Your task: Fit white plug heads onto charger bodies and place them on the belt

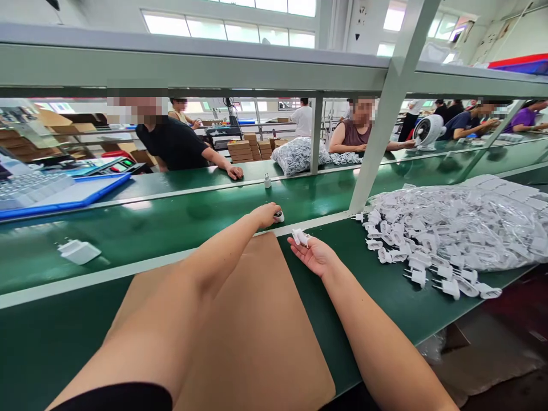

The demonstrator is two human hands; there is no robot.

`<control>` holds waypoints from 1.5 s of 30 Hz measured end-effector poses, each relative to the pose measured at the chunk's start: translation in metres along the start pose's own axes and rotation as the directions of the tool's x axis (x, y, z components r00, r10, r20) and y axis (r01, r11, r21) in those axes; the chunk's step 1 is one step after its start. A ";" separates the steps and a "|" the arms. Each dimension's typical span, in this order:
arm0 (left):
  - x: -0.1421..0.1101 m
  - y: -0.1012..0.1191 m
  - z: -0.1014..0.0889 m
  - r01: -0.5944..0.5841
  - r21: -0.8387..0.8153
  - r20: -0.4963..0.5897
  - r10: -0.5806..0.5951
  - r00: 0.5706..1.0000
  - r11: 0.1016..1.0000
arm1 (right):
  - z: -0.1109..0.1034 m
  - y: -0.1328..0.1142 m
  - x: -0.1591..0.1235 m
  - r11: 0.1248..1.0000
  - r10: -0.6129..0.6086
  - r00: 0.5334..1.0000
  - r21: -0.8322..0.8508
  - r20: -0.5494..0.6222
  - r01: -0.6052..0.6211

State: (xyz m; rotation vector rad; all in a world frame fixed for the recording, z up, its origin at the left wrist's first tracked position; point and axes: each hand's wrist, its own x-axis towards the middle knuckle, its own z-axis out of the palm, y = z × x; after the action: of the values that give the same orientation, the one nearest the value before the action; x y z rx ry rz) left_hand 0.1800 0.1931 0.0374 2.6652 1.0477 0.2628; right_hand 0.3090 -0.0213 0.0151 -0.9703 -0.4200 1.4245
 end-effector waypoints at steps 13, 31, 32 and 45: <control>-0.204 0.055 0.006 -0.030 -0.273 -0.120 -0.003 0.993 0.962 | 0.026 0.002 -0.027 0.886 -0.260 0.956 -0.361 0.136 0.292; -0.220 0.054 0.046 -0.050 -0.698 -0.193 -0.119 0.974 0.714 | 0.036 0.015 -0.053 -0.180 -0.406 0.567 -0.671 0.717 0.720; -0.219 0.054 0.046 -0.059 -0.703 -0.199 -0.117 0.973 0.708 | 0.036 0.016 -0.053 -0.220 -0.392 0.553 -0.658 0.736 0.720; -0.217 0.052 0.044 -0.034 -0.681 -0.179 -0.122 0.976 0.731 | 0.045 0.016 -0.049 -0.330 -0.323 0.598 -0.679 0.734 0.655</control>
State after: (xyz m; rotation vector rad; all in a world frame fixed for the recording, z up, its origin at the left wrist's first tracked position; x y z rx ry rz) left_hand 0.0680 -0.0006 -0.0034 1.9588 0.8427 0.7766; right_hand 0.2574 -0.0555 0.0428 -1.3803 -2.0942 0.0092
